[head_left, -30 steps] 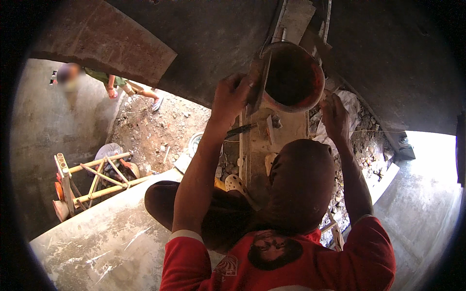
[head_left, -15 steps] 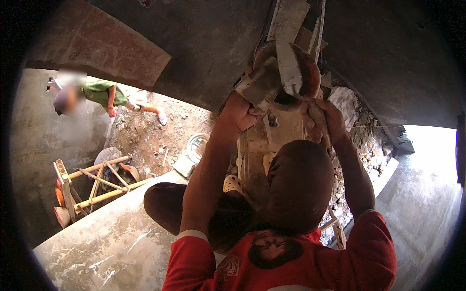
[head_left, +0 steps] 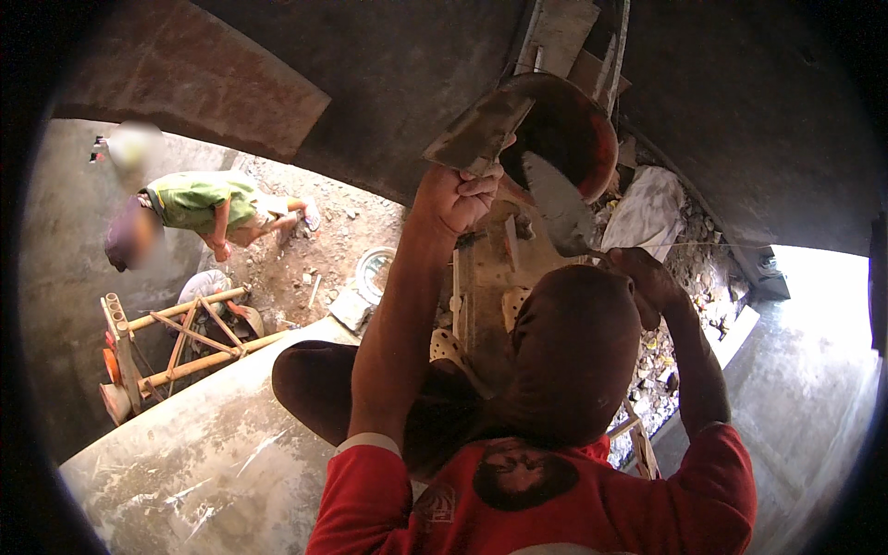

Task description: The person applies plaster to a ceiling using a trowel and hawk, smoothing the surface along a beam. The person repeatedly scoops plaster from a bucket and spreads it across the ceiling area.

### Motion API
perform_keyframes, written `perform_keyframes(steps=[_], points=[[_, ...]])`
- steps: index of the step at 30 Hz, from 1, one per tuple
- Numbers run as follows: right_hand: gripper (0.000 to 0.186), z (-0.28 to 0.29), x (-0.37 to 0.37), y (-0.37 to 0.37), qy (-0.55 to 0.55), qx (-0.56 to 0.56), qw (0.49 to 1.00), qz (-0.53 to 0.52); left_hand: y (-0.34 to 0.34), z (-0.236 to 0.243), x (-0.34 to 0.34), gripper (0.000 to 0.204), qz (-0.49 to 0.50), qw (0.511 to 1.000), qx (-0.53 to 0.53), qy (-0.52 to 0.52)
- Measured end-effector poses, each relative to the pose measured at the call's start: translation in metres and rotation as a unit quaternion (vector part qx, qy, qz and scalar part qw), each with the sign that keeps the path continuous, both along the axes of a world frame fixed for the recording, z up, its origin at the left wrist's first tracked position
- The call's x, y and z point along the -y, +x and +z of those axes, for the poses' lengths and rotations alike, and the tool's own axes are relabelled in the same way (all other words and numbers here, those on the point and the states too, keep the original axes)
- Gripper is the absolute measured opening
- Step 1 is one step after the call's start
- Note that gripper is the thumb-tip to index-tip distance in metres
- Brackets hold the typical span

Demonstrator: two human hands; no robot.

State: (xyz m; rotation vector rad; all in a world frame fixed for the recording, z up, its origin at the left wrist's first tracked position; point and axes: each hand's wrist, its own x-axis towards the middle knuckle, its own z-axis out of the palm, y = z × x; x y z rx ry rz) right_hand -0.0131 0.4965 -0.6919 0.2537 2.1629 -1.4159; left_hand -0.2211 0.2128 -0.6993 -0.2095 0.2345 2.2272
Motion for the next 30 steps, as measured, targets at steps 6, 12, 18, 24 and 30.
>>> perform_keyframes(steps=[6, 12, 18, 24, 30], points=[[0.033, -0.013, 0.017, -0.012, -0.031, -0.152, 0.974, -0.167, 0.018, -0.001, -0.013, 0.047, -0.040, 0.991, 0.093, 0.090], [0.049, -0.028, 0.058, -0.069, 0.221, -0.461, 0.856, -0.075, 0.046, 0.014, -0.038, 0.051, -0.040, 0.971, 0.153, 0.177], [0.050, -0.063, 0.068, -0.053, 0.243, -0.489, 0.836, -0.047, 0.055, 0.021, -0.026, 0.023, 0.069, 0.981, 0.106, 0.149], [0.041, -0.076, 0.019, 0.017, 0.217, -0.296, 0.926, -0.093, 0.039, 0.001, -0.008, 0.015, 0.073, 0.986, 0.040, 0.147], [0.025, -0.010, 0.020, 0.024, 0.290, -0.304, 0.907, 0.035, 0.026, -0.033, -0.010, 0.019, 0.112, 0.982, -0.149, 0.002]])
